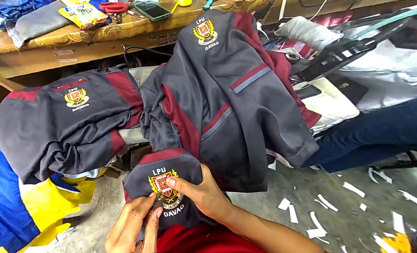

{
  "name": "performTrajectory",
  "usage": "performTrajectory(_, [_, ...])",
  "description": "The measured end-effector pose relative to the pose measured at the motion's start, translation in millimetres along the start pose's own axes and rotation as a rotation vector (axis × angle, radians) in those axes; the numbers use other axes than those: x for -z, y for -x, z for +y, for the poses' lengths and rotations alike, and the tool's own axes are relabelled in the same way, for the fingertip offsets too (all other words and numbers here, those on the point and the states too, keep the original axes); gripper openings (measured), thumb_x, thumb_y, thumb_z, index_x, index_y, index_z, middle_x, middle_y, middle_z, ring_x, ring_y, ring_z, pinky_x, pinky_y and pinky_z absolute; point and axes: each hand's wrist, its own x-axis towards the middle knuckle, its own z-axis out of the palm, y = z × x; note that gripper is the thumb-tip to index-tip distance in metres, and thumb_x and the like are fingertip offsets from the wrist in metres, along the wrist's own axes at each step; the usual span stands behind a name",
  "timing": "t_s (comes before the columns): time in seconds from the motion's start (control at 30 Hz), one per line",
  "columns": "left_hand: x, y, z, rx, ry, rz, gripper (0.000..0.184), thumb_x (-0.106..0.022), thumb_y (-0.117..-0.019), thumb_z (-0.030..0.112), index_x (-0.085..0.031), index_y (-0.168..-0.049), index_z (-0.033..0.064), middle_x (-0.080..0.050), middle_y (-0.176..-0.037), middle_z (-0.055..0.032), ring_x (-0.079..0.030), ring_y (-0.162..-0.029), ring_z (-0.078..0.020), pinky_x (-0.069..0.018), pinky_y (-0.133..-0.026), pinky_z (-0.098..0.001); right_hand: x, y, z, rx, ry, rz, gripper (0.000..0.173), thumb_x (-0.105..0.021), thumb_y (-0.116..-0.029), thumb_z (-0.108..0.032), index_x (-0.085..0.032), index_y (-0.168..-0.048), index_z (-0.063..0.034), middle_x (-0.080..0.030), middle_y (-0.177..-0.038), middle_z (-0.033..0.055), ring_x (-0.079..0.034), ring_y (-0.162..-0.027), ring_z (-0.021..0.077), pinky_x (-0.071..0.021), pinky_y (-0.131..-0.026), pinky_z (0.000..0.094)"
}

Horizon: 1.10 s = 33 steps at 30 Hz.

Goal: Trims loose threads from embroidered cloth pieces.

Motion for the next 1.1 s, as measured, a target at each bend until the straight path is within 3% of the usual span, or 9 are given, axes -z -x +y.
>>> performTrajectory(0.57, [0, 1, 6, 0.012, -0.088, -0.004, 0.020, -0.073, -0.0931, 0.011, -0.077, -0.107, -0.0021, -0.072, -0.100, -0.0114, -0.068, -0.094, -0.0046, -0.0554, -0.083, -0.0138, -2, 3, -1, 0.028, 0.086, 0.006, 0.017, -0.069, -0.0902, 0.002, -0.068, -0.107, 0.0006, -0.075, -0.096, 0.0024, -0.072, -0.089, 0.0067, -0.0614, -0.085, 0.0251])
performTrajectory(0.83, [-9, 5, -5, 0.084, 0.169, 0.053, 0.022, -0.074, -0.0937, 0.013, -0.076, -0.112, 0.0013, -0.072, -0.106, -0.0059, -0.069, -0.095, -0.0069, -0.0599, -0.083, -0.0192, -3, 2, -4, -0.045, -0.004, 0.038, 0.017, -0.069, -0.0904, 0.004, -0.067, -0.107, 0.0005, -0.075, -0.095, 0.0041, -0.073, -0.089, 0.0095, -0.0618, -0.086, 0.0273])
performTrajectory(1.1, [-11, 4, -7, -0.004, 0.069, 0.070, 0.019, -0.074, -0.0942, 0.013, -0.075, -0.109, 0.0018, -0.070, -0.104, -0.0070, -0.067, -0.099, -0.0053, -0.0573, -0.085, -0.0159, -4, 1, -1, -0.016, 0.005, 0.037, 0.016, -0.069, -0.0903, 0.003, -0.067, -0.106, 0.0002, -0.075, -0.095, 0.0037, -0.073, -0.089, 0.0090, -0.0617, -0.086, 0.0276])
